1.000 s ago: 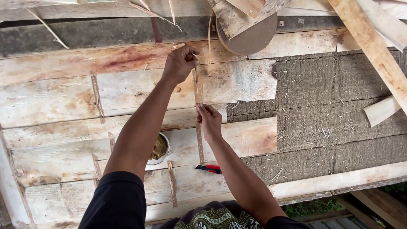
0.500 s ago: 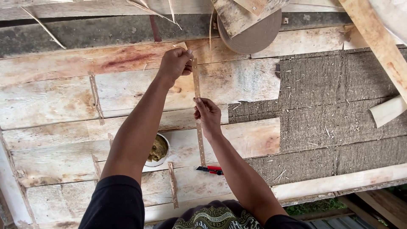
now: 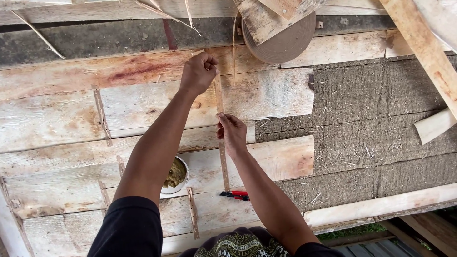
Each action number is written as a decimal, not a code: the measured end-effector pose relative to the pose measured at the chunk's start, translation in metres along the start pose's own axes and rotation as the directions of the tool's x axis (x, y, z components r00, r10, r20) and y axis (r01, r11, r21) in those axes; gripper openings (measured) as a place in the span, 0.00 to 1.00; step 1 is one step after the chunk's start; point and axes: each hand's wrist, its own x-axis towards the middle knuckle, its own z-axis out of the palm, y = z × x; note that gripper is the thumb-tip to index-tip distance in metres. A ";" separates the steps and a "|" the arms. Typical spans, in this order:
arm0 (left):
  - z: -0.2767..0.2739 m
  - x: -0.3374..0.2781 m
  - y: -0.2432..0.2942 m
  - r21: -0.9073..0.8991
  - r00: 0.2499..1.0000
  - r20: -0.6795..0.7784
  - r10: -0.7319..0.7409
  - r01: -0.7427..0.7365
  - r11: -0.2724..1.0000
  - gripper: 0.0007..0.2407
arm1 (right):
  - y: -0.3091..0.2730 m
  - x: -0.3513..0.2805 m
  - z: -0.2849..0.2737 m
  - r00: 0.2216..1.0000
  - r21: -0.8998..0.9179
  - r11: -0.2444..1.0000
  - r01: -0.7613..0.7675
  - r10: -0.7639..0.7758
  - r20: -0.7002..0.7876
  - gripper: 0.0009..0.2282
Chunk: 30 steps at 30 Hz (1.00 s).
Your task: Applying glue to small wooden strips and attaching them to a larger wooden surface, occasionally using a utility knife to trim pieces.
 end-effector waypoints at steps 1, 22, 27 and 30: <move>0.001 -0.002 -0.001 0.000 1.000 0.001 -0.002 0.002 1.000 0.10 | -0.001 0.000 0.001 1.000 0.000 1.000 -0.002 0.002 -0.001 0.10; 0.030 -0.027 -0.005 0.384 0.911 -0.297 0.286 -0.160 0.909 0.16 | -0.013 0.000 0.006 0.998 -0.064 0.997 -0.046 0.044 -0.041 0.11; 0.030 -0.006 -0.036 0.281 0.883 -0.377 0.278 -0.177 0.943 0.20 | -0.014 0.001 0.006 0.998 -0.068 0.997 -0.046 0.043 -0.038 0.11; 0.021 -0.012 -0.027 0.169 0.837 -0.436 0.332 -0.286 0.943 0.13 | -0.011 0.003 0.005 0.998 -0.061 0.997 -0.046 0.044 -0.036 0.11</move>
